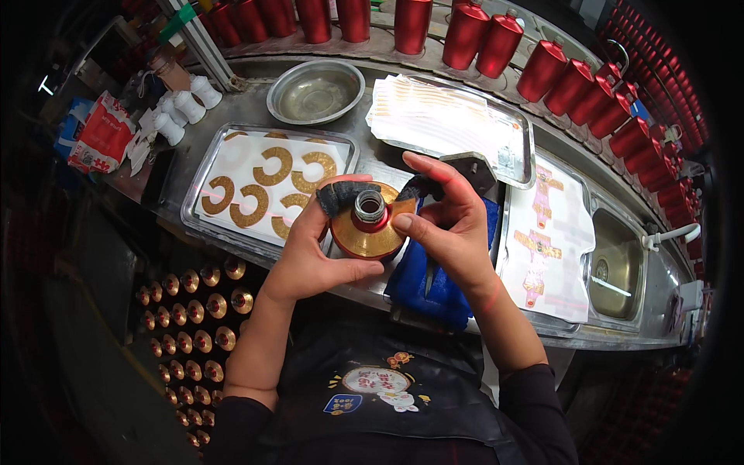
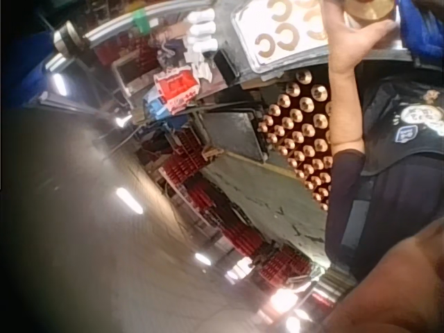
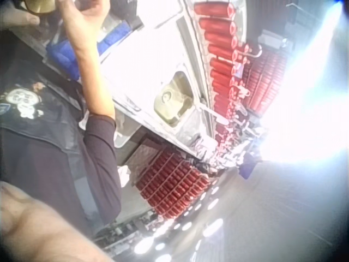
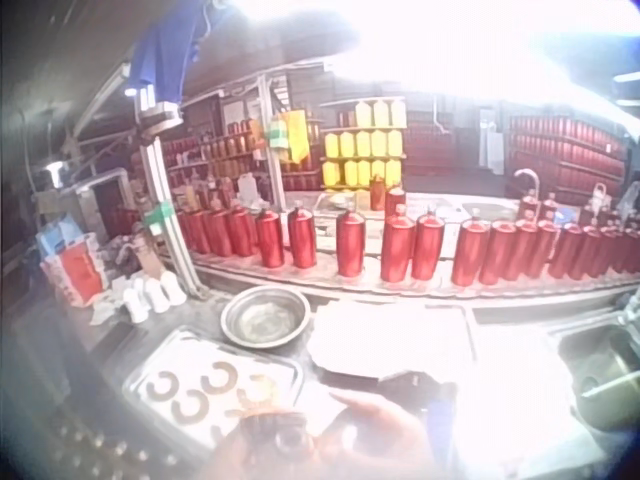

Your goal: The person picks up red cylindrical bottles from a tray, wipes them with a blue cloth, and applies gold circular labels to the necks. They smooth the labels with a tool and place the finished bottles back on the tray.

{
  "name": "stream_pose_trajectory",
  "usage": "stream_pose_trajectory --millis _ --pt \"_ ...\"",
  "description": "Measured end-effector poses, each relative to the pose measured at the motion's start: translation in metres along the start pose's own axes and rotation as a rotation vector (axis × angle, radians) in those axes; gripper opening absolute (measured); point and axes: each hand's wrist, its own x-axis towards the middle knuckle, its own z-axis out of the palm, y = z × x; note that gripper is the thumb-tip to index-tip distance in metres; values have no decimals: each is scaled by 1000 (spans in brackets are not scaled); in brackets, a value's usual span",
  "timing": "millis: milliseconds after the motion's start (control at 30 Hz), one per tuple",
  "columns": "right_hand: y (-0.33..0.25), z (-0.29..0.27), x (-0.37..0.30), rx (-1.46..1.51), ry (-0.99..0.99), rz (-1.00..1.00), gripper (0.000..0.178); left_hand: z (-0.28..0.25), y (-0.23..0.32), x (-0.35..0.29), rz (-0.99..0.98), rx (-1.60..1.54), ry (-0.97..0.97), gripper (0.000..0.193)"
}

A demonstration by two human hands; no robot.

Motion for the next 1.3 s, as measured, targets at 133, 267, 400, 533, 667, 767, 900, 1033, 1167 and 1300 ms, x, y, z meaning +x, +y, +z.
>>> stream_pose_trajectory --millis 133,267,400,533,667,767,900,1033,1167,1300 --pt "1 -1 0 32 197 -31 59 -5 7 7 -8 -205 -107 93" --pt "0 -1 -12 -19 263 108 52 6 10 4 -119 -281 39 75" --pt "-2 0 -19 -117 15 164 50 14 8 2 -59 -147 99 62" --pt "-2 -3 -11 72 3 307 44 15 10 4 -14 -119 115 56" --pt "-5 -7 -1 122 -28 367 42 21 15 5 -38 -88 149 57" --pt "-6 -7 3 42 -52 369 41 27 15 5 -81 -92 201 59" --pt "-7 -6 8 161 -46 428 39 29 15 6 -83 -88 226 58" --pt "-9 -4 13 192 -13 415 32 29 15 6 -78 -106 224 58" --pt "-5 -4 12 71 -58 376 33 31 15 7 -87 -133 231 59" --pt "6 -7 15 167 -35 411 26 32 15 6 -67 -110 227 57"
